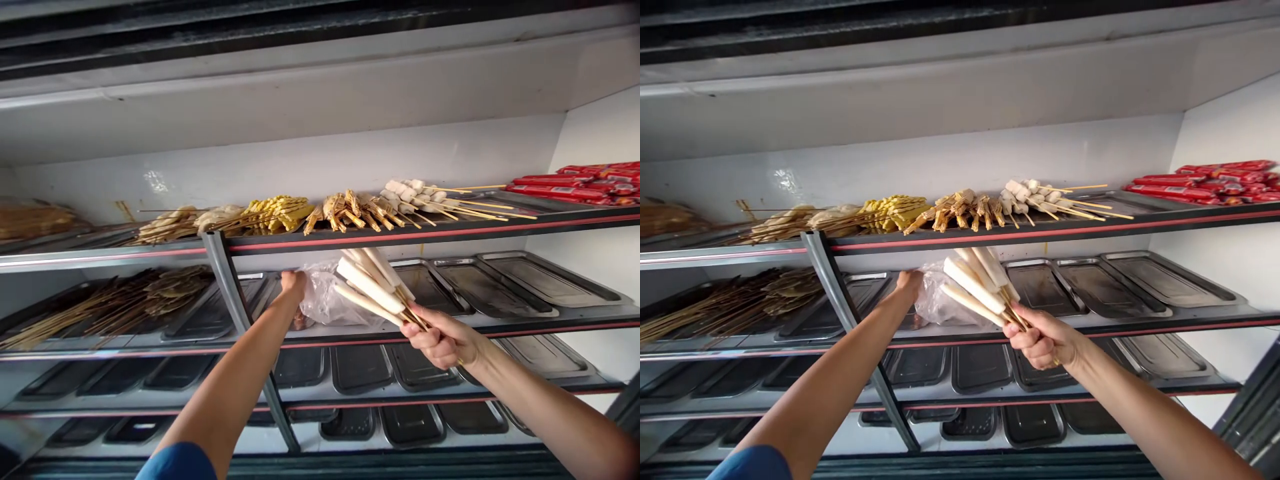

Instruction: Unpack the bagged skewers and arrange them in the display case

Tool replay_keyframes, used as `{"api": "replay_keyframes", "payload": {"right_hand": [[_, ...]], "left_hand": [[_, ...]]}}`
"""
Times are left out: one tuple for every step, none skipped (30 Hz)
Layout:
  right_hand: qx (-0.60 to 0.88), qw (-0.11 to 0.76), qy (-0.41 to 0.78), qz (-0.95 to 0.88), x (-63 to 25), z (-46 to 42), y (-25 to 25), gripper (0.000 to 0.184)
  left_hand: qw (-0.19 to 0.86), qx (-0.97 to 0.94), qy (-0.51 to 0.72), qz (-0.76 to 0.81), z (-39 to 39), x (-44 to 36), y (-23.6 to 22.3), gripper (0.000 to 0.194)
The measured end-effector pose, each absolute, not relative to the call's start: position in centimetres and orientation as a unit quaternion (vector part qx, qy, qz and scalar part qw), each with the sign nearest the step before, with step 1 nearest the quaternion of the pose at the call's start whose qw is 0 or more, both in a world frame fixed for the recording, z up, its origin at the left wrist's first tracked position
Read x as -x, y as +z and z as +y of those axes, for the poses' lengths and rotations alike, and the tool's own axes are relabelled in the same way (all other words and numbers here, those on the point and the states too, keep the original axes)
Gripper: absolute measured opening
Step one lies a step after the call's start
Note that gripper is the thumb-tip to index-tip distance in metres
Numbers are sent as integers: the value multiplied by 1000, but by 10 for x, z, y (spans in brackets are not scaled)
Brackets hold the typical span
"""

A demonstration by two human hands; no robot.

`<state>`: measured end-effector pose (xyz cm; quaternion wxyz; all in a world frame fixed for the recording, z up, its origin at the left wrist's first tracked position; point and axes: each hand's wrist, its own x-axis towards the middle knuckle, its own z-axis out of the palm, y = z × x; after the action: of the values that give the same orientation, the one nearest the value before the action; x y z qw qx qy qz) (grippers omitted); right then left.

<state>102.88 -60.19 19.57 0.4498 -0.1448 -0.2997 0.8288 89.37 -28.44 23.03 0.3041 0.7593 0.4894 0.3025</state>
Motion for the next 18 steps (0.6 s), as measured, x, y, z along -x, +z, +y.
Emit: {"api": "replay_keyframes", "payload": {"right_hand": [[123,468,822,-300,-1033,-598,191,40],[105,489,812,-301,-1037,-594,186,39],[91,510,801,-300,-1041,-590,182,38],[81,529,790,-299,-1044,-587,178,39],[76,546,780,-296,-1048,-583,175,39],[72,560,772,-292,-1051,-579,173,39],[70,572,766,-286,-1053,-575,171,39],[72,584,759,-278,-1055,-571,171,40],[79,599,751,-268,-1057,-566,170,42],[93,617,739,-254,-1057,-560,170,43],[115,636,726,-237,-1057,-555,171,45],[142,651,713,-219,-1057,-550,171,47],[171,661,702,-200,-1056,-546,172,47],[197,664,697,-184,-1056,-543,173,48],[219,660,698,-171,-1057,-540,174,48],[234,652,703,-162,-1058,-539,175,47],[244,642,710,-156,-1061,-538,176,47],[254,631,717,-152,-1065,-538,176,48]], "left_hand": [[300,-764,298,487,-292,-889,227,49],[295,-779,290,472,-301,-882,223,54],[290,-800,276,447,-311,-874,220,55],[284,-826,260,412,-321,-865,217,51],[273,-854,246,369,-330,-857,214,44],[263,-875,242,326,-340,-848,213,38],[263,-884,250,295,-348,-841,211,34],[282,-875,274,282,-355,-834,210,32],[319,-851,306,282,-360,-828,209,33],[368,-813,345,293,-363,-822,208,35],[415,-767,382,306,-365,-816,205,39],[440,-732,415,313,-365,-811,202,43],[436,-721,438,314,-363,-805,199,44],[403,-733,449,314,-361,-800,195,42],[350,-762,443,317,-358,-796,191,39],[288,-796,423,323,-356,-793,188,37],[226,-828,395,327,-354,-792,185,37],[173,-853,366,329,-354,-791,184,38]]}}
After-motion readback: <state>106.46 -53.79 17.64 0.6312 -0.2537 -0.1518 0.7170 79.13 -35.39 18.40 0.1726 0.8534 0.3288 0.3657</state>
